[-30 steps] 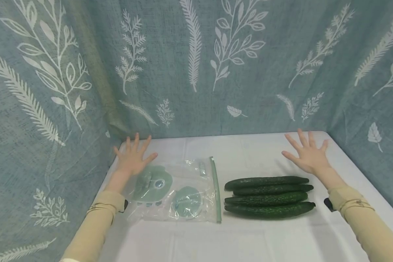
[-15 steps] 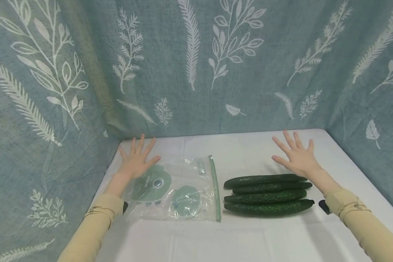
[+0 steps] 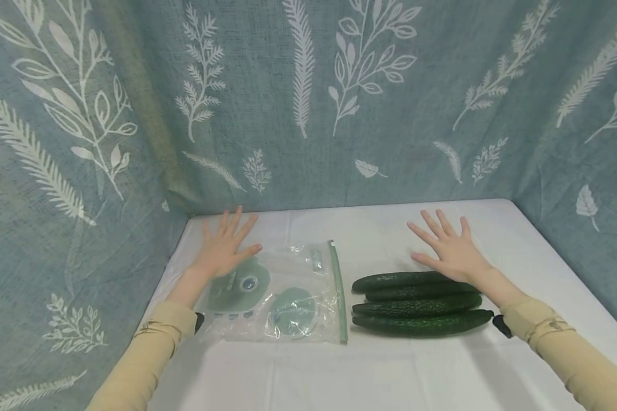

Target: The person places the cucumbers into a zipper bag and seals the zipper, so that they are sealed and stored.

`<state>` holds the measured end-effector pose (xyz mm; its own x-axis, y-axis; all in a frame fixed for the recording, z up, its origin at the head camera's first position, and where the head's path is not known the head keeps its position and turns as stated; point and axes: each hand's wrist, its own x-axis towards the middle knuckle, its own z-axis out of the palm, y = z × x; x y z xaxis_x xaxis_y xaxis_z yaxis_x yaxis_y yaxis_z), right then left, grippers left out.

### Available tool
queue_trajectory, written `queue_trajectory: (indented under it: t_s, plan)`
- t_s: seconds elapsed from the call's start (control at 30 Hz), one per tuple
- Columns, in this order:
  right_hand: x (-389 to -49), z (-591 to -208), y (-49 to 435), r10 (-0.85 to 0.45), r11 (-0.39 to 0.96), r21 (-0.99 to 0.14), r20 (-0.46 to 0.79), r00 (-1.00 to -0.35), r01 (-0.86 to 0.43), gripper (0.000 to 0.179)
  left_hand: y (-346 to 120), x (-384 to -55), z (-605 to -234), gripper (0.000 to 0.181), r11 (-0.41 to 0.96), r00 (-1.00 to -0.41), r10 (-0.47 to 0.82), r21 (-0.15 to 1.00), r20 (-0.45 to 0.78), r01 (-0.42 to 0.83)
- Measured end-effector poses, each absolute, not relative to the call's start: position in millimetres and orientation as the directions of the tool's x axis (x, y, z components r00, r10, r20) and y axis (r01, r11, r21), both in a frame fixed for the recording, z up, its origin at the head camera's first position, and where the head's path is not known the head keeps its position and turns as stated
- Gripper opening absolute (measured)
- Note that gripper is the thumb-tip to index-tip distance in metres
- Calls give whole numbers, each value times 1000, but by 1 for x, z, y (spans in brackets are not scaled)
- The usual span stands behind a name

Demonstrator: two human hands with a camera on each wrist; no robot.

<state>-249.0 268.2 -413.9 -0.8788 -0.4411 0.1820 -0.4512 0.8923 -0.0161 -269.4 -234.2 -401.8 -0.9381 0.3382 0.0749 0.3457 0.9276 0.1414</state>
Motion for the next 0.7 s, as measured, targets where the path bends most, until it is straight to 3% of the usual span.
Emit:
queue_trajectory:
  t_s: [0.7]
  plan:
    - [-232, -422, 223, -691, 707, -66, 146, -708, -704, 67, -191, -258, -409, 72, 855, -865, 500, 134, 43, 501]
